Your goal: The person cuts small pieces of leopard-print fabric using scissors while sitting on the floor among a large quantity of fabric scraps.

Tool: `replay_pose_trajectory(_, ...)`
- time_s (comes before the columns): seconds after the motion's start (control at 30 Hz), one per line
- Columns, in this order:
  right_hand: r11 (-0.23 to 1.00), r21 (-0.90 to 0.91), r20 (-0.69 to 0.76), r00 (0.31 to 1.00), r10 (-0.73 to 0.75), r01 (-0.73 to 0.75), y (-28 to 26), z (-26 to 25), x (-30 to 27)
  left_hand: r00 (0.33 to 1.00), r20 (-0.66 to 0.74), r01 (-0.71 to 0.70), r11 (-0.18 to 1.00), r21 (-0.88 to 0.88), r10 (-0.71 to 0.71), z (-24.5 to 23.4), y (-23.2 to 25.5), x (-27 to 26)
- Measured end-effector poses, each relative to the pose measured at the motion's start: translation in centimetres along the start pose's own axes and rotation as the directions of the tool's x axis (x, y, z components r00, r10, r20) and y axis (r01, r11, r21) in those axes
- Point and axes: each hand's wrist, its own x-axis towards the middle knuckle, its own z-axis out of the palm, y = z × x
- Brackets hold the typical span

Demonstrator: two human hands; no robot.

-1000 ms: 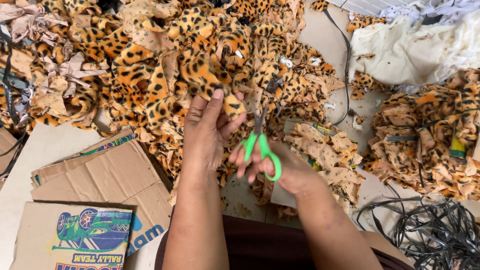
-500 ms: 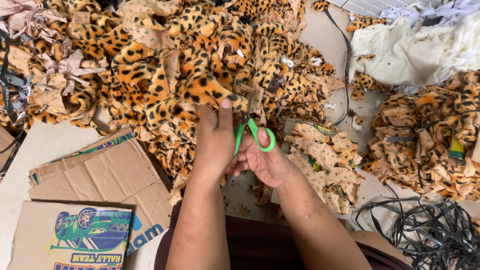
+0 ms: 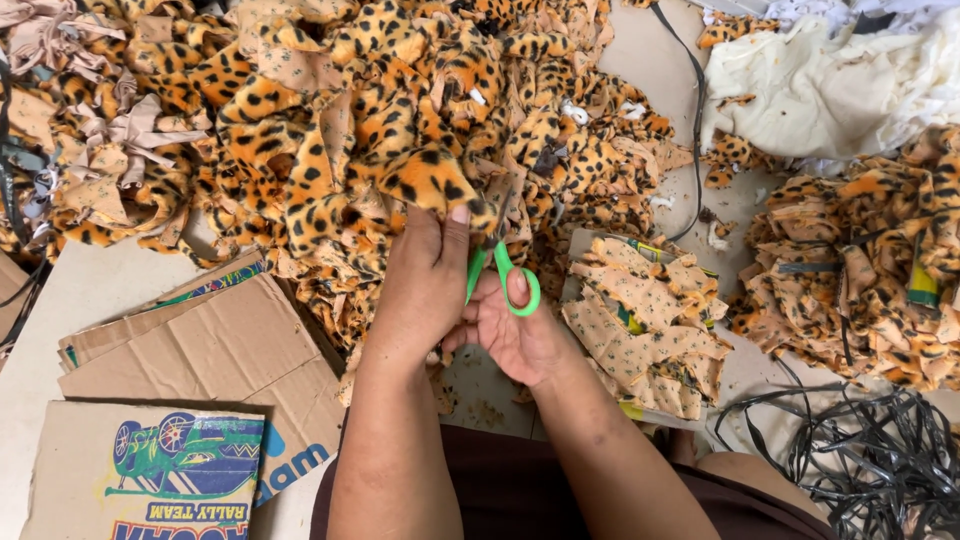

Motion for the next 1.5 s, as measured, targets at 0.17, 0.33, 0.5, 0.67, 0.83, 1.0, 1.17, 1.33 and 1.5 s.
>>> replay_pose_trajectory(0.17,0.998,-0.043,-0.159,0.986,-0.044,0.037,0.3,1.3,-0.5,0.998,-0.002,0.070,0.998,0.005,-0.070,0.1,0.6,-0.6)
replay_pose_trajectory(0.33,0.998,-0.068,-0.145,0.989,-0.013,0.004,0.3,2.2,-1.2,0.999,-0.031,0.044,0.999,0.016,-0.043,0.1,-1.2,0.1)
replay_pose_trajectory(0.5,0.998,-0.007,-0.141,0.988,-0.064,0.064,-0.9,3.0,0.2,0.998,0.031,0.046,0.999,0.023,-0.047,0.1,-0.9,-0.3)
replay_pose_trajectory(0.67,1.000,-0.012,-0.193,0.981,-0.019,0.017,1.1,3.2,-0.8,0.997,-0.068,0.051,0.998,0.040,-0.049,-0.2,-1.1,0.4)
replay_pose_trajectory(0.83,0.998,0.054,-0.073,0.997,0.026,-0.022,-0.3,3.0,0.0,0.996,0.030,0.081,0.992,0.099,-0.084,-0.3,0.0,-0.7)
replay_pose_trajectory(1.0,0.998,0.057,-0.329,0.944,0.029,-0.011,1.6,2.2,-0.2,0.983,-0.060,0.177,0.982,0.059,-0.174,0.2,-0.6,-0.4)
replay_pose_trajectory(1.17,0.987,-0.120,-0.053,0.994,0.100,-0.105,0.1,3.4,-2.3,0.973,-0.153,0.195,0.971,0.141,-0.173,-0.7,-1.1,0.4)
replay_pose_trajectory(1.33,0.992,-0.122,0.013,1.000,-0.028,0.030,-1.4,1.5,-3.2,0.985,-0.157,0.111,0.949,0.296,-0.066,-0.9,0.8,-0.4)
replay_pose_trajectory(1.5,0.927,-0.308,-0.181,0.943,-0.280,0.216,-4.7,-0.3,-2.8,0.970,0.235,-0.020,0.947,0.322,-0.059,-1.0,1.2,-0.6)
